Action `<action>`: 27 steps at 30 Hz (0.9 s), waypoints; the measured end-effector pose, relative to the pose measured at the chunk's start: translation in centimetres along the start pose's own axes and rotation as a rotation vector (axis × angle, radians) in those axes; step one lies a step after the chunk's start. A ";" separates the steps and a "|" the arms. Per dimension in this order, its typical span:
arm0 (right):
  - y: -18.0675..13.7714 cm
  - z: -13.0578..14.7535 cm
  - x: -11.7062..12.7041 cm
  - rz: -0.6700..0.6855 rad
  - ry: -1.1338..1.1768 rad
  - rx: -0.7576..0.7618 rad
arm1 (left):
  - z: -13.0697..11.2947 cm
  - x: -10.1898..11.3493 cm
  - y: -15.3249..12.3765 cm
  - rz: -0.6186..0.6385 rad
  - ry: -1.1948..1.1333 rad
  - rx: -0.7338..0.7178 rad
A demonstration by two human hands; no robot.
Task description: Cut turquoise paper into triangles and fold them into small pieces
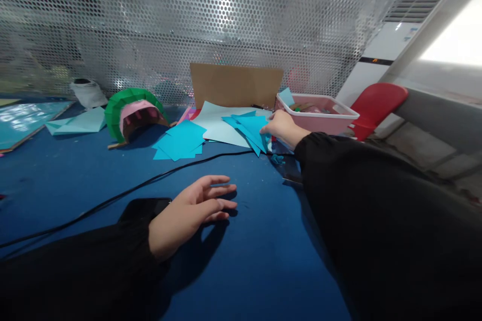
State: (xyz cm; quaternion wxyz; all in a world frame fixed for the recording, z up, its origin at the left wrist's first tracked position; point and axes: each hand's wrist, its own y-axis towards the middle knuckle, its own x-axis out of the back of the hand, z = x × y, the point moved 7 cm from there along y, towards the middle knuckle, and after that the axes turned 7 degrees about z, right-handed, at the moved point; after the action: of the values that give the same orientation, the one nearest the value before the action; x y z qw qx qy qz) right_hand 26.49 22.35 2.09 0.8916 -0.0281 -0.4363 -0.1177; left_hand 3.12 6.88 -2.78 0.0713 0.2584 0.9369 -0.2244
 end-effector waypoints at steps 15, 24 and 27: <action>-16.9 6.8 2.2 -0.061 0.156 0.536 | -1.7 1.6 -1.1 0.061 -0.227 -0.347; -23.7 5.2 -1.6 0.109 -0.037 0.970 | -0.9 -2.0 -2.1 0.231 0.255 -0.366; -23.5 4.5 -1.5 0.103 -0.057 0.999 | -1.1 -2.5 -1.8 0.210 0.337 -0.360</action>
State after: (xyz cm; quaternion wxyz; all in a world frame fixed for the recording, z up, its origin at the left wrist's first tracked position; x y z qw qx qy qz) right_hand 16.64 0.45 2.41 0.7886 0.3774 -0.4617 0.1503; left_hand 4.33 4.92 -0.49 -0.0181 0.3710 0.9285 0.0005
